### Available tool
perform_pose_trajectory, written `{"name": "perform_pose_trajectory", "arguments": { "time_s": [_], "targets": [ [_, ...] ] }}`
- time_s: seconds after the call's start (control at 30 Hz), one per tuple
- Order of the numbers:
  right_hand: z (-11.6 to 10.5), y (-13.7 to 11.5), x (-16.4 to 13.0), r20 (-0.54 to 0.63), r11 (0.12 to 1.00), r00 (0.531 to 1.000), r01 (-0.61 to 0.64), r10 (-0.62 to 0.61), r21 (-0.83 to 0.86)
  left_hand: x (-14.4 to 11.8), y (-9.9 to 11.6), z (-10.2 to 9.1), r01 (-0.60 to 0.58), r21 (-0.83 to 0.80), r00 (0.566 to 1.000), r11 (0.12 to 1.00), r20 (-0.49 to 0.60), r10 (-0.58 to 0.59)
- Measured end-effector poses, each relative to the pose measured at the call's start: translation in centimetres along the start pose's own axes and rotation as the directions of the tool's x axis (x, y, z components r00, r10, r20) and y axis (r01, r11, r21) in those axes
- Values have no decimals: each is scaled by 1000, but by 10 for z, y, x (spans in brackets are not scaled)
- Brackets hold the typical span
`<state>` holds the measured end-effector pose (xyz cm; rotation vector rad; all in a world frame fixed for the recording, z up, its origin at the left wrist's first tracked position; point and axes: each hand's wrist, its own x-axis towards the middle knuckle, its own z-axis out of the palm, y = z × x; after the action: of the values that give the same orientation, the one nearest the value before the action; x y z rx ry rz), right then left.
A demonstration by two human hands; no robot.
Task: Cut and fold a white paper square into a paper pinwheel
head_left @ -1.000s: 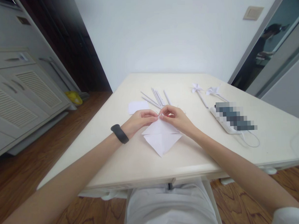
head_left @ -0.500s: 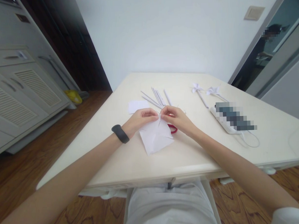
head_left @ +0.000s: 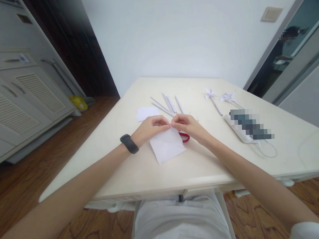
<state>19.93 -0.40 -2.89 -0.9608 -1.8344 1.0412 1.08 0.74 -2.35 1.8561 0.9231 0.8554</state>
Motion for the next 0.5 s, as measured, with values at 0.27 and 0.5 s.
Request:
{"name": "perform_pose_trajectory", "arguments": {
  "time_s": [0.27, 0.5],
  "targets": [
    [0, 0, 0, 11, 1000, 1000, -7, 7, -25, 1, 2, 0, -25, 47, 1000, 999, -12, 25],
    [0, 2, 2, 8, 1000, 1000, -11, 11, -18, -1, 4, 1, -6, 26, 1000, 1000, -30, 7]
  ]
}}
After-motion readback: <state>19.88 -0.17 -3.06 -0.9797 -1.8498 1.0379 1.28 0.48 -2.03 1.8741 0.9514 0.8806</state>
